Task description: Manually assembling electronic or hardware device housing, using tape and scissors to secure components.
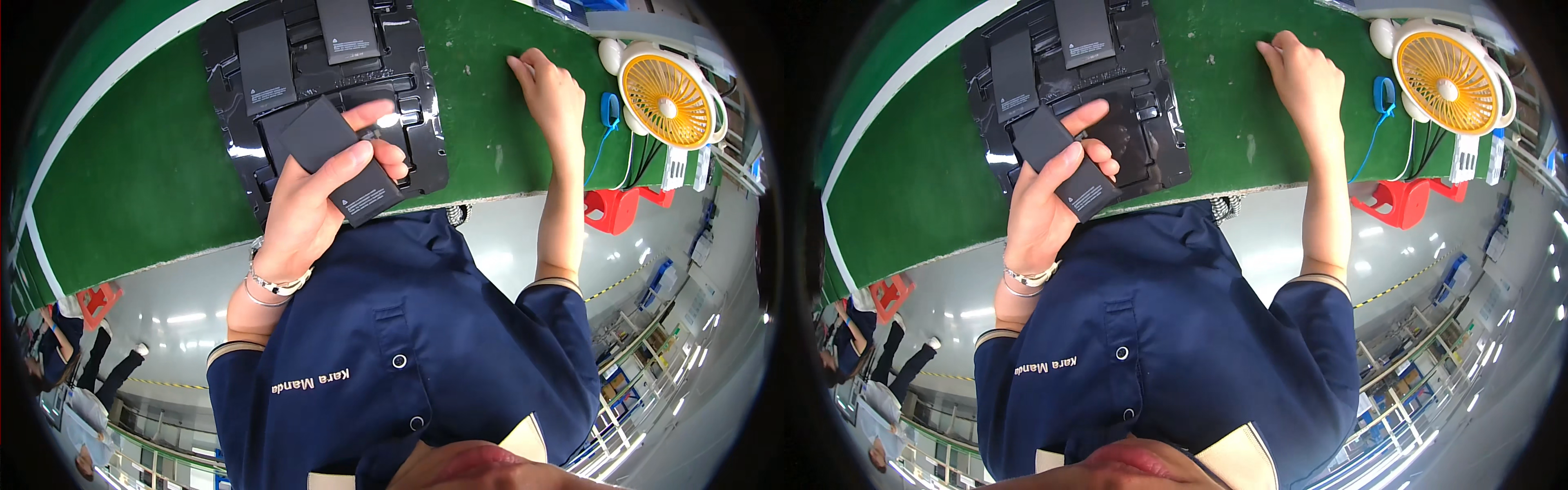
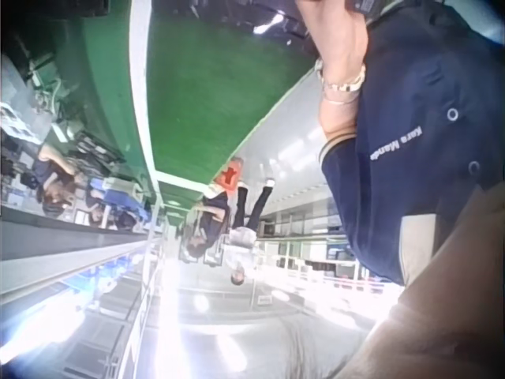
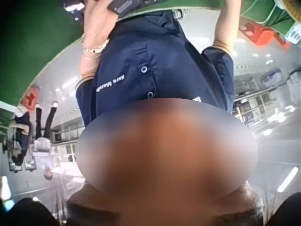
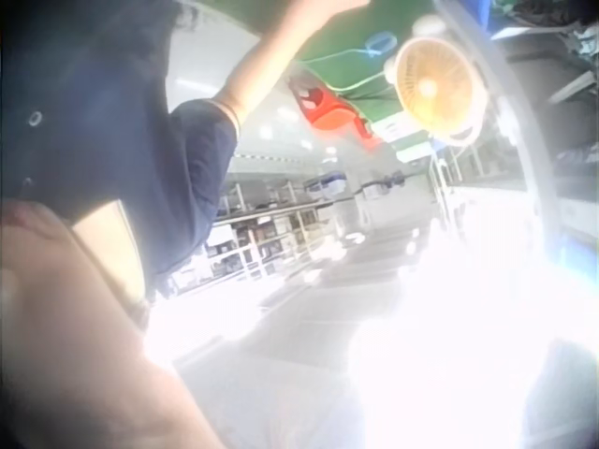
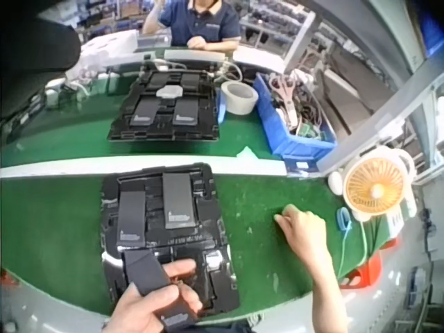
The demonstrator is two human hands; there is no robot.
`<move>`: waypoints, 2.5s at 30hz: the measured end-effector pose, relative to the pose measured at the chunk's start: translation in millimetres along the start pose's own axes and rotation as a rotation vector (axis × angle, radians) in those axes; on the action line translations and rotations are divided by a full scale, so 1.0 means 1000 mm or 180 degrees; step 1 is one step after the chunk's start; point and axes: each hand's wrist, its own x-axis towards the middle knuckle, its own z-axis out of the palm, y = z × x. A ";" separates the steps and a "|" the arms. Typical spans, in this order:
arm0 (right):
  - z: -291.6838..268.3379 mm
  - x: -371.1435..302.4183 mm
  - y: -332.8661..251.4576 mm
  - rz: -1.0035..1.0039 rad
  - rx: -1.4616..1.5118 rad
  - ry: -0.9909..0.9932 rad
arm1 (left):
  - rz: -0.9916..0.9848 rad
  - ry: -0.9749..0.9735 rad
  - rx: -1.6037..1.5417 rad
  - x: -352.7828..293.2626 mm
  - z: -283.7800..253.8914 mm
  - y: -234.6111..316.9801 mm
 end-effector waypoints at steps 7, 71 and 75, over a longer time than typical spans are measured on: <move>-0.002 0.022 0.003 -0.0625 0.0143 0.1458 | -0.0224 -0.0051 -0.0012 0.006 0.000 -0.006; -0.048 -0.043 -0.150 -0.1376 0.2902 0.1533 | 0.1575 0.0452 0.2080 0.001 0.013 0.020; -0.050 -0.060 -0.135 -0.2158 0.1427 0.3061 | 0.1396 0.0268 0.1627 0.005 0.006 0.019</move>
